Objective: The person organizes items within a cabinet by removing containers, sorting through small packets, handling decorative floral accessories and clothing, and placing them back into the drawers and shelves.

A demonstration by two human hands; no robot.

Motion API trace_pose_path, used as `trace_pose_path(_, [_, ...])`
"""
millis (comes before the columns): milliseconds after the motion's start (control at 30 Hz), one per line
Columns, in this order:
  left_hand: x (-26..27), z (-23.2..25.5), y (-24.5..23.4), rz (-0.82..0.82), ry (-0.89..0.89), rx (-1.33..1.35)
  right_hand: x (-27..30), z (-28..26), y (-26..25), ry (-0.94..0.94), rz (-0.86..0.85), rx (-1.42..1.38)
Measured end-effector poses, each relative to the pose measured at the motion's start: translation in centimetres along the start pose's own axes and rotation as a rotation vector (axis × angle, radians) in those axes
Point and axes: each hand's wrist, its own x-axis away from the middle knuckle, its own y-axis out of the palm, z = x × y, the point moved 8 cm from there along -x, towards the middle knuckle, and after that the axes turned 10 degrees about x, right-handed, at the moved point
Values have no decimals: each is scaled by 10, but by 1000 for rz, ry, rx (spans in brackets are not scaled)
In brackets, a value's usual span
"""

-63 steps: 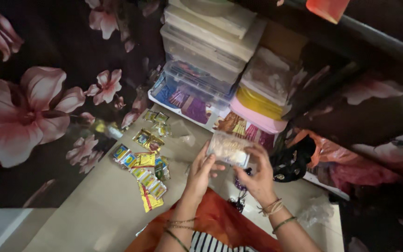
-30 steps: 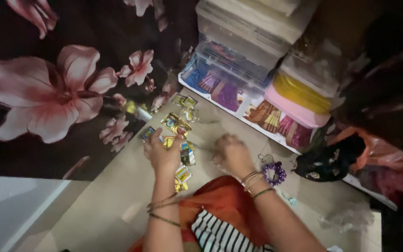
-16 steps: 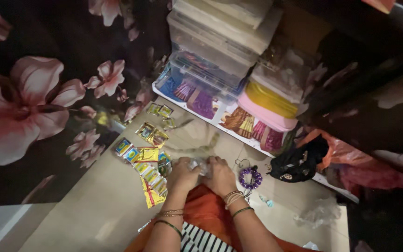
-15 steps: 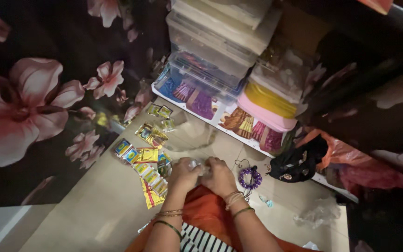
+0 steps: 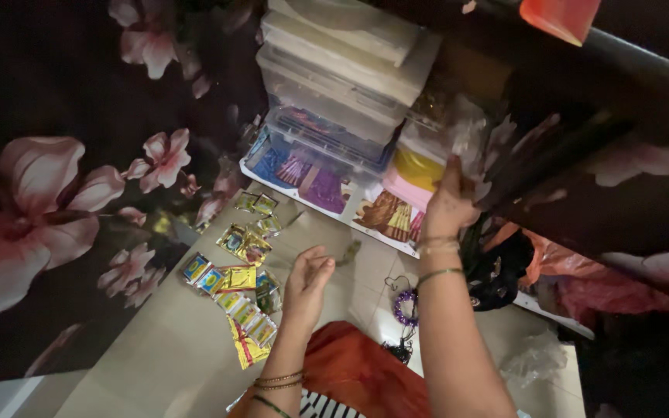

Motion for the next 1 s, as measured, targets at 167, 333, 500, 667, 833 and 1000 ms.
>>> trace_pose_path(167, [-5, -14, -9, 33, -54, -105, -63, 25, 53, -215, -46, -254])
trace_pose_path(333, [-14, -17, -29, 104, -52, -117, -40, -2, 39, -389, -194, -271])
trace_pose_path(500, [-11, 7, -56, 213, 123, -228, 32, -19, -13, -263, -579, -307])
trace_pose_path(667, [10, 54, -87, 627, 326, -782, 82, -4, -77, -22, -708, 98])
trace_pose_path(833, [30, 57, -158, 1015, 110, -722, 94, 38, -111, -1, -793, 153])
trace_pose_path(1000, [13, 31, -206, 1020, 198, -807, 109, 65, -106, -3, -941, 66])
